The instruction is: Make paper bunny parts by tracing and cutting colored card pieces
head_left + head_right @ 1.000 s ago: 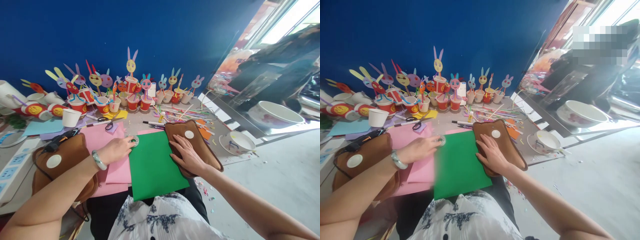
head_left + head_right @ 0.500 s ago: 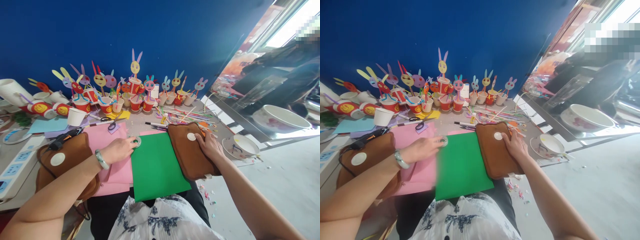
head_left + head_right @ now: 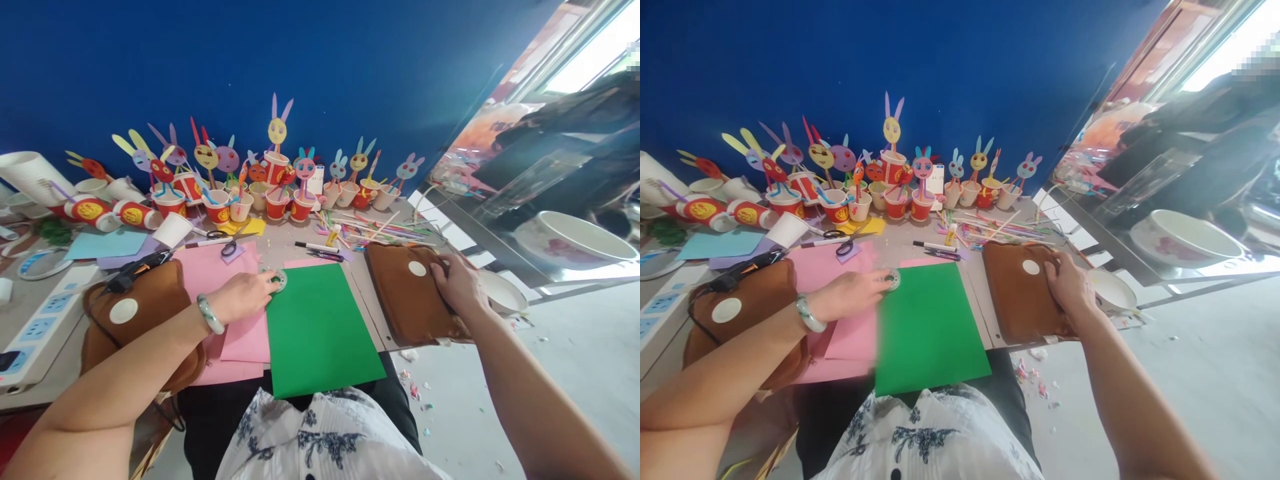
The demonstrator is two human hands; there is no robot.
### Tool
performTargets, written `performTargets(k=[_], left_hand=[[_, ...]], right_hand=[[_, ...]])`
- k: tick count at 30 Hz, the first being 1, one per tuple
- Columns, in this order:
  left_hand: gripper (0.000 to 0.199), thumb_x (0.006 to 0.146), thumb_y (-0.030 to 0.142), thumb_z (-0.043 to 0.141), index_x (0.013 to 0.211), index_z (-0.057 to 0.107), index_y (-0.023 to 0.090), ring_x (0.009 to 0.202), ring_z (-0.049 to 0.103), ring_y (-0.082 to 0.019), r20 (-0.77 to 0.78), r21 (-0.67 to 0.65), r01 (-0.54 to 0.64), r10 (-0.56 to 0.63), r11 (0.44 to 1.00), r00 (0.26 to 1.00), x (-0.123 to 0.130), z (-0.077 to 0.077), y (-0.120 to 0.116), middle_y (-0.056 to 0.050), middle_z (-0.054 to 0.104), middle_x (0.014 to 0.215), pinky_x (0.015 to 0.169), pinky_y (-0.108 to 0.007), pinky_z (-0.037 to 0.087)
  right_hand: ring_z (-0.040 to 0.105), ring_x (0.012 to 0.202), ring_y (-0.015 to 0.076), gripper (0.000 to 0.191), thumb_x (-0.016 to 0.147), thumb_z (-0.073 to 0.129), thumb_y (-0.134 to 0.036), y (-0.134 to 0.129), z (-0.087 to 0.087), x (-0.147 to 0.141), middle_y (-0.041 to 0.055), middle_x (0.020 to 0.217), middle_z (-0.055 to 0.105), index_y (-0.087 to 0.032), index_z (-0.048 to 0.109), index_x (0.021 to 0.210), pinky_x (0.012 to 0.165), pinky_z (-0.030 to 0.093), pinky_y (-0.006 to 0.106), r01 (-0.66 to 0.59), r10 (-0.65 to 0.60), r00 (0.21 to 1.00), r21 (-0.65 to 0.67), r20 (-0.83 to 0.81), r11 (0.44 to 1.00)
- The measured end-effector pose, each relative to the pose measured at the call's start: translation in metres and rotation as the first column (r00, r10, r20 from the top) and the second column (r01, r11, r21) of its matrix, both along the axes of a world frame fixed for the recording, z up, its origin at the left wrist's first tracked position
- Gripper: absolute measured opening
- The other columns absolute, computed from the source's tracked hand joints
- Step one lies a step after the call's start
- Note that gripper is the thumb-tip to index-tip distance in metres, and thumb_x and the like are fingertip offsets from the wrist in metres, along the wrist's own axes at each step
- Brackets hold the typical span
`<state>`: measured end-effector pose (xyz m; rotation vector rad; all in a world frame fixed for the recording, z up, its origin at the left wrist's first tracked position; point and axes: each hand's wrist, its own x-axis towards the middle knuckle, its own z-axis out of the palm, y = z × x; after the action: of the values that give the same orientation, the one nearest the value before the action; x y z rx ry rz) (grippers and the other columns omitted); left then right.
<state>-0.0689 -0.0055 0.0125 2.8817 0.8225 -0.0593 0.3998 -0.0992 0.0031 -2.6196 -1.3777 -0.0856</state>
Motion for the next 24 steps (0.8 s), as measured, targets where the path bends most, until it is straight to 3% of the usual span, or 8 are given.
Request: performTargets(k=[6, 9, 12, 15, 18, 21, 24], left_hand=[[0.037, 0.094, 0.012, 0.044, 0.125, 0.061, 0.023, 0.089, 0.069, -0.016, -0.006, 0.002, 0.006, -0.006, 1.0, 1.0, 0.001, 0.002, -0.002, -0.008, 0.063, 0.124, 0.074, -0.026, 0.055], [0.036, 0.094, 0.012, 0.045, 0.124, 0.06, 0.023, 0.088, 0.069, -0.016, -0.005, 0.009, 0.008, -0.008, 1.0, 1.0, 0.001, 0.002, -0.002, -0.008, 0.063, 0.123, 0.074, -0.026, 0.055], [0.036, 0.093, 0.012, 0.045, 0.124, 0.06, 0.023, 0.089, 0.069, -0.016, 0.0, 0.012, 0.012, -0.012, 1.0, 1.0, 0.0, 0.002, -0.001, -0.008, 0.063, 0.123, 0.074, -0.026, 0.055], [0.036, 0.093, 0.012, 0.044, 0.123, 0.061, 0.023, 0.089, 0.069, -0.016, -0.001, 0.015, 0.011, -0.011, 1.0, 1.0, 0.0, 0.001, -0.001, -0.008, 0.063, 0.122, 0.074, -0.026, 0.054], [0.035, 0.093, 0.013, 0.045, 0.123, 0.061, 0.023, 0.088, 0.069, -0.015, 0.005, 0.021, 0.018, -0.018, 1.0, 1.0, -0.001, 0.0, 0.0, -0.007, 0.064, 0.121, 0.075, -0.025, 0.054], [0.035, 0.093, 0.013, 0.046, 0.123, 0.061, 0.024, 0.087, 0.069, -0.015, 0.008, 0.029, 0.02, -0.02, 0.999, 1.0, -0.001, -0.002, 0.0, -0.007, 0.064, 0.12, 0.074, -0.025, 0.054], [0.035, 0.094, 0.014, 0.046, 0.123, 0.061, 0.024, 0.087, 0.069, -0.015, 0.01, 0.032, 0.018, -0.018, 0.999, 1.0, -0.001, -0.003, 0.0, -0.008, 0.063, 0.121, 0.073, -0.025, 0.054]], right_hand=[[0.065, 0.094, 0.0422, 0.056, 0.097, 0.034, -0.047, -0.002, -0.007, 0.002, 0.0256, 0.104, 0.069, -0.014, 0.054, 0.136, 0.076, 0.046, 0.052, -0.03, 0.031, 0.999, -0.053, 0.011, 0.998], [0.062, 0.104, 0.0447, 0.052, 0.098, 0.03, -0.042, -0.002, -0.003, -0.006, 0.0284, 0.111, 0.065, -0.011, 0.062, 0.125, 0.082, 0.046, 0.055, -0.081, 0.09, 0.984, -0.063, 0.154, 0.995], [0.055, 0.119, 0.0434, 0.05, 0.099, 0.029, -0.04, 0.004, 0.0, -0.02, 0.0252, 0.122, 0.063, -0.014, 0.068, 0.116, 0.096, 0.044, 0.055, -0.238, 0.241, 0.937, -0.039, 0.252, 0.97], [0.05, 0.13, 0.0382, 0.055, 0.098, 0.035, -0.052, 0.017, -0.006, -0.036, 0.0193, 0.14, 0.057, -0.016, 0.063, 0.128, 0.107, 0.04, 0.052, -0.412, 0.405, 0.895, 0.001, 0.187, 0.911], [0.044, 0.138, 0.0374, 0.066, 0.095, 0.041, -0.06, 0.029, -0.016, -0.052, 0.0177, 0.15, 0.05, -0.017, 0.054, 0.142, 0.111, 0.036, 0.054, -0.502, 0.503, 0.846, -0.055, 0.176, 0.863], [0.05, 0.131, 0.0393, 0.069, 0.093, 0.044, -0.064, 0.032, -0.022, -0.062, 0.0186, 0.143, 0.056, -0.017, 0.055, 0.142, 0.108, 0.036, 0.059, -0.534, 0.543, 0.814, -0.103, 0.208, 0.839], [0.059, 0.116, 0.0378, 0.068, 0.091, 0.045, -0.067, 0.029, -0.02, -0.063, 0.0188, 0.133, 0.062, -0.015, 0.062, 0.132, 0.1, 0.043, 0.054, -0.548, 0.565, 0.801, -0.136, 0.199, 0.825]])
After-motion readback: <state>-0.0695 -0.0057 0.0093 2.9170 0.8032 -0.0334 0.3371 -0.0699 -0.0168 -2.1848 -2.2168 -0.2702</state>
